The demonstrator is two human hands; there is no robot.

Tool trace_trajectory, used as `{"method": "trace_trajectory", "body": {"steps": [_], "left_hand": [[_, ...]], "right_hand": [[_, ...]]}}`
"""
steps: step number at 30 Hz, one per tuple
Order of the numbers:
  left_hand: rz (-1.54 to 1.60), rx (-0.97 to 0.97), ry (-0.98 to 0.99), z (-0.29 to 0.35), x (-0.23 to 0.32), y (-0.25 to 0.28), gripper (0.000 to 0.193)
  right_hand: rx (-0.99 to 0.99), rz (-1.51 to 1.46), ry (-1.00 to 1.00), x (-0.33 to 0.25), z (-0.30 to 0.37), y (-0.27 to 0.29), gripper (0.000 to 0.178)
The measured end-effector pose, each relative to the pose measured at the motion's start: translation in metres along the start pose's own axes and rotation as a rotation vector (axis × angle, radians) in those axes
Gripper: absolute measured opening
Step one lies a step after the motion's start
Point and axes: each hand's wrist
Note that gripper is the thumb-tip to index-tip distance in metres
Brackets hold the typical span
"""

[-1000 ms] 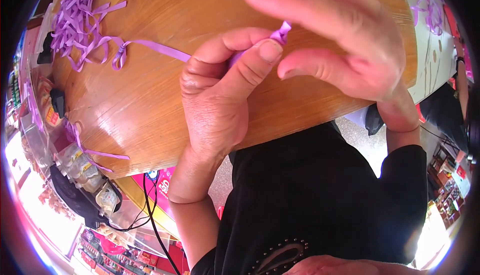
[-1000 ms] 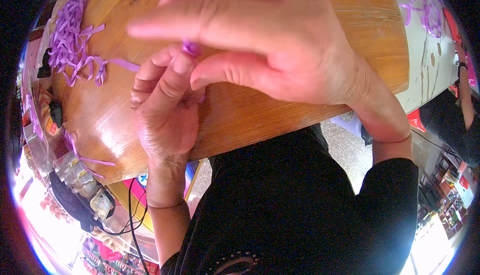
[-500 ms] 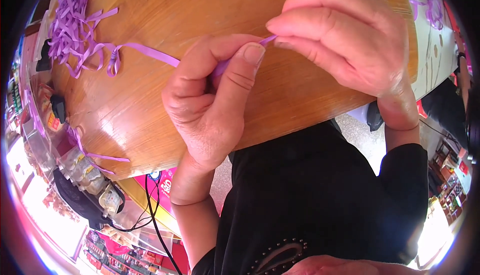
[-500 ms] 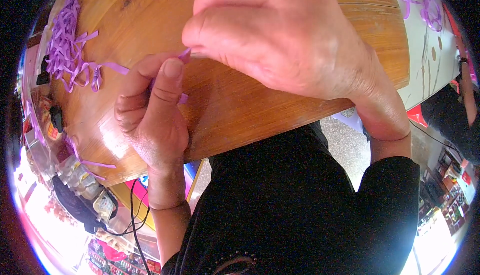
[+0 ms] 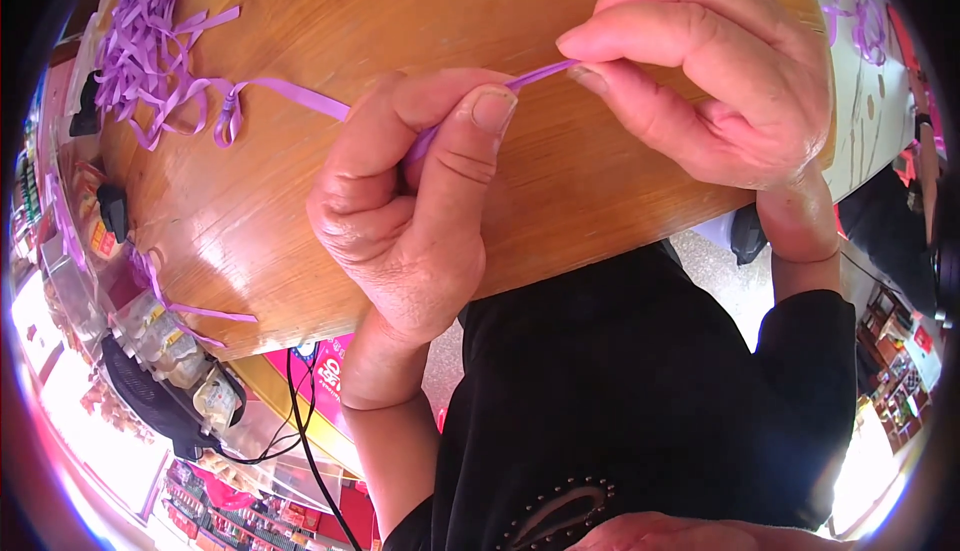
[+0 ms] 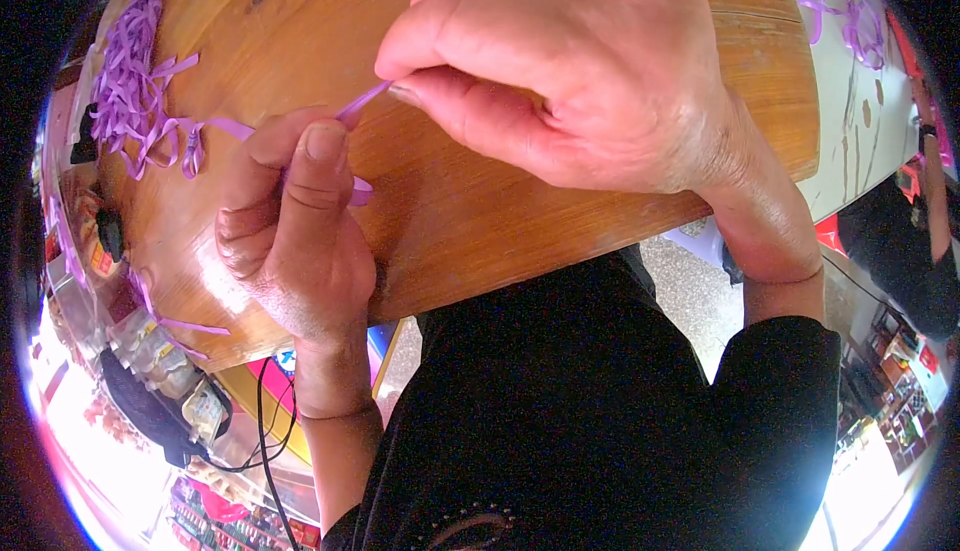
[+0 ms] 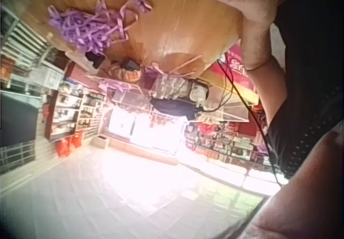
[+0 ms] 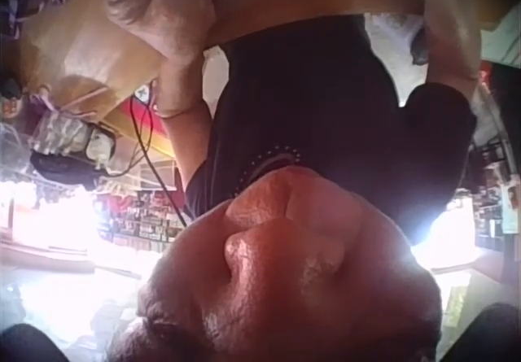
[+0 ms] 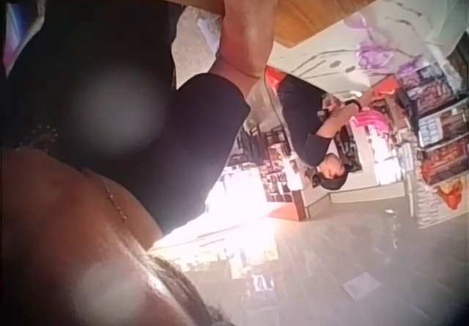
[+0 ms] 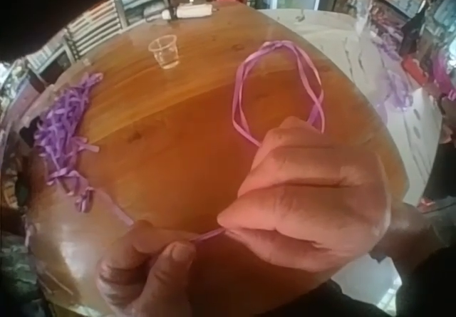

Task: The person ties knots in purple ribbons by hand, one at a time, and reaches into a plastic bin to retrieve more ribbons. They place the finished knotted ribbons onto a pile on the wooden table.

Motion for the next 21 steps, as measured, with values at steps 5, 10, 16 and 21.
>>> {"method": "trace_trajectory", "body": {"steps": [5,10,16,21], "left_hand": [[0.061,0.037,0.069,0.002,0.0,0.005,0.006],[0.217,0.077,0.144,0.0,-0.005,0.008,0.007],[0.241,0.048,0.161,-0.001,-0.003,0.004,0.007],[0.183,0.038,0.134,0.001,-0.002,0.004,0.008]], "right_hand": [[0.072,-0.216,-0.165,0.006,0.008,-0.014,0.03],[0.142,-0.365,-0.264,0.016,0.017,-0.02,0.042],[0.072,-0.393,-0.379,0.004,0.011,0.002,0.043],[0.153,-0.435,-0.258,0.001,0.012,-0.012,0.039]]}}
Point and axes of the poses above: each hand's wrist, its own z-axis away from the middle knuckle, its own y-axis out of the back of the hand, x = y × z, and after that the axes turned 9 degrees about x, right-handed
